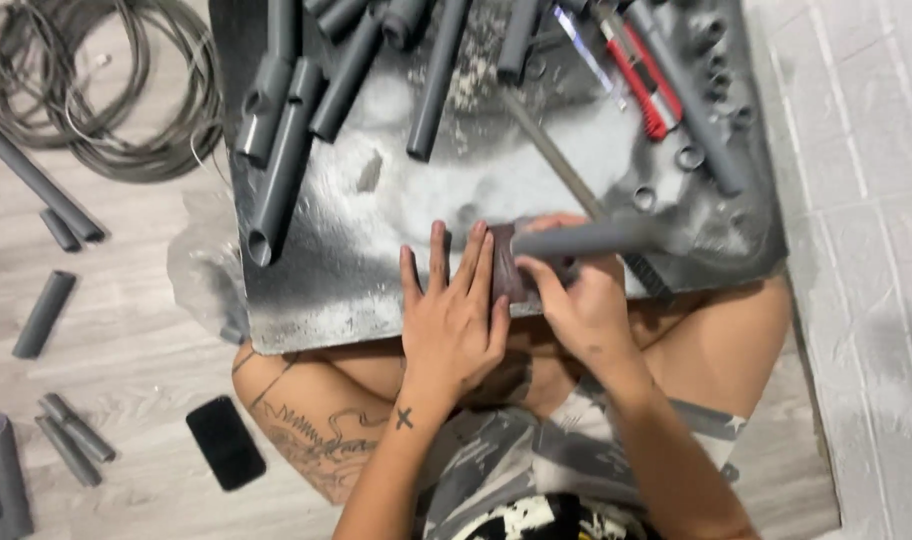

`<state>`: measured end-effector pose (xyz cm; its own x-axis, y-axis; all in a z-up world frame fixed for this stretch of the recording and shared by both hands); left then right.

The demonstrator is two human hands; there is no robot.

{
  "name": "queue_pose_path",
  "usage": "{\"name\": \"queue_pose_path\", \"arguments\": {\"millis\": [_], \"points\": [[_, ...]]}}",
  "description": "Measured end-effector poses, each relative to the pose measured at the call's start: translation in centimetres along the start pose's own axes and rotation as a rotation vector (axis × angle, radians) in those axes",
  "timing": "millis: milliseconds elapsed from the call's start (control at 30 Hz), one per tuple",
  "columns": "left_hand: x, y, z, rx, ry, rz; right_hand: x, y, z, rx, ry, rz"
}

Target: The person sits on the floor and uses a sanding block to smooth the edges of several gray plastic pipes and fittings. They hold the pipes in one hand and rub the sanding block against the cut ends and outer surfaces, occasionally rotating the pieces to access different areas.

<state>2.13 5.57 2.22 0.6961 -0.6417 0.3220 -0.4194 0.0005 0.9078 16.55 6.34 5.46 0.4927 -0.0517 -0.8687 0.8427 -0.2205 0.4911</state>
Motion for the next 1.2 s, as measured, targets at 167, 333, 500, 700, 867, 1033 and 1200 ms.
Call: {"name": "queue_pose_path", "arguments": {"millis": [167, 333, 500, 700, 867, 1033, 1200], "points": [[-0.1, 0.6, -0.1, 0.009, -0.017, 0.047, 0.5, 1.3, 1.6, -0.028, -0.111, -0.593], [0.9, 4.9, -0.3, 0.209, -0.013, 0.287, -1.4, 1.7, 2.9, -0.237, -0.146, -1.238], [3.7, 11.8, -1.2, 0.533, -0.02, 0.607, -7.0, 2.3, 4.3, -0.388, -0.071, -1.489], [6.9, 15.8, -0.7, 0.642, -0.185, 0.843, -6.7, 4.3, 6.0, -0.256, 0.18, -1.267], [8.7, 16.0, -1.7, 0.624, -0.294, 0.931, -5.7, 2.9, 6.1, -0.442, 0.011, -1.5], [8.8, 15.5, -3.5, 0.544, -0.149, 1.011, -3.3, -0.7, 6.8, -0.491, -0.331, -1.641], [6.6, 13.6, -5.4, 0.588, -0.241, 1.329, -3.7, -0.9, 5.8, -0.522, -0.327, -1.654]]}}
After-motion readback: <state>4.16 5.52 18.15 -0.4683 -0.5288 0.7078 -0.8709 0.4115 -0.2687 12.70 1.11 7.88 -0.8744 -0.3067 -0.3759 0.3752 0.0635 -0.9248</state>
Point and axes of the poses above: each hand's wrist, its own z-axis away from the middle knuckle, its own y-axis out of the back of the hand, x = y × z, the point moved 6 cm from there along -z, towards the middle knuckle, and after that the axes turned 14 degrees about -y, right-handed, at the moved point
